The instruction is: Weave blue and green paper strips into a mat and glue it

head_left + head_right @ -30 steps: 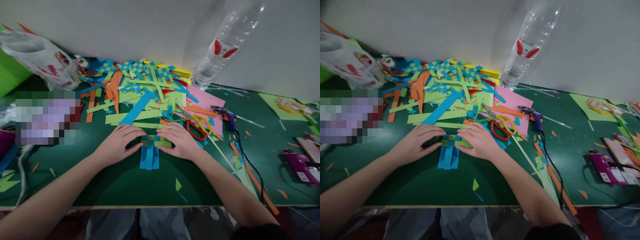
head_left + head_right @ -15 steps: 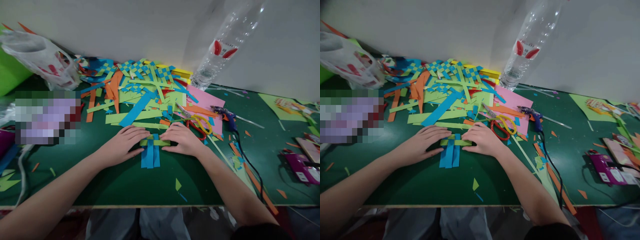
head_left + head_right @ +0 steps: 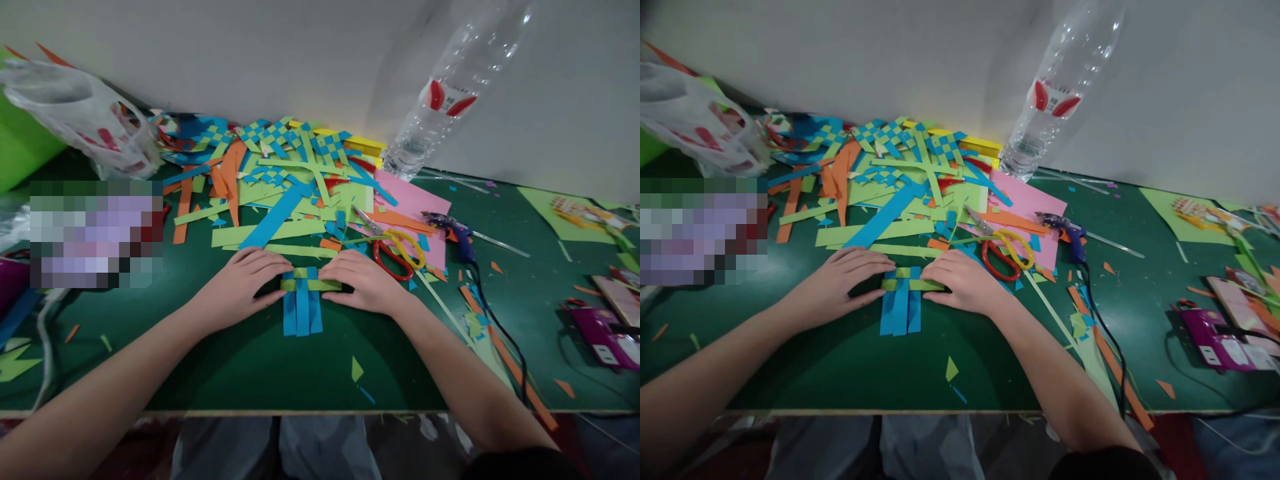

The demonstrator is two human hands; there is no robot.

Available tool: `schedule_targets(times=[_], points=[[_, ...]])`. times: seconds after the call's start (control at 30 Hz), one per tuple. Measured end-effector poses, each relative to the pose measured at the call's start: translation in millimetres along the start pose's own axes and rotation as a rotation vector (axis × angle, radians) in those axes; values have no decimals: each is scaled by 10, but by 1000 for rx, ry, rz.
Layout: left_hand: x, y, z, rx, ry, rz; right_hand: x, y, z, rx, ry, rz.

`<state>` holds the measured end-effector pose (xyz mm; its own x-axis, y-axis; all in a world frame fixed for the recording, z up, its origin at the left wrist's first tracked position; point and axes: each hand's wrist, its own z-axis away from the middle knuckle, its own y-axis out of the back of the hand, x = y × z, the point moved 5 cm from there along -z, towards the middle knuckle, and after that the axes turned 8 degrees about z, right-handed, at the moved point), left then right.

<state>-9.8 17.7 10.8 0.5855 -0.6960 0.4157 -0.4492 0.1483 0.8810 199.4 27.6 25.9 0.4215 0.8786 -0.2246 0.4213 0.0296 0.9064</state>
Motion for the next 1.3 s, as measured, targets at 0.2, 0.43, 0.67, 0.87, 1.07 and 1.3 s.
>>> schedule_targets(times=[0.2,0.43,0.67,0.87,1.07,1.3], points=[[-4,-18,7,-26,23,37,-15,-12,2,-40,8,26],[-3,-25,14,-40,36,40,-38,-12,-2,-56,12,52],[13,-21,12,-47,24,19,-80,-34,5,-37,0,111],[8,-23,13,-43,32,25,-107,-57,2,-22,-35,134],[12,-30,21,-44,10,3,-116,-78,-4,-26,-48,136],[47,-14,11,-44,8,31,-118,-104,-1,-35,-40,150]])
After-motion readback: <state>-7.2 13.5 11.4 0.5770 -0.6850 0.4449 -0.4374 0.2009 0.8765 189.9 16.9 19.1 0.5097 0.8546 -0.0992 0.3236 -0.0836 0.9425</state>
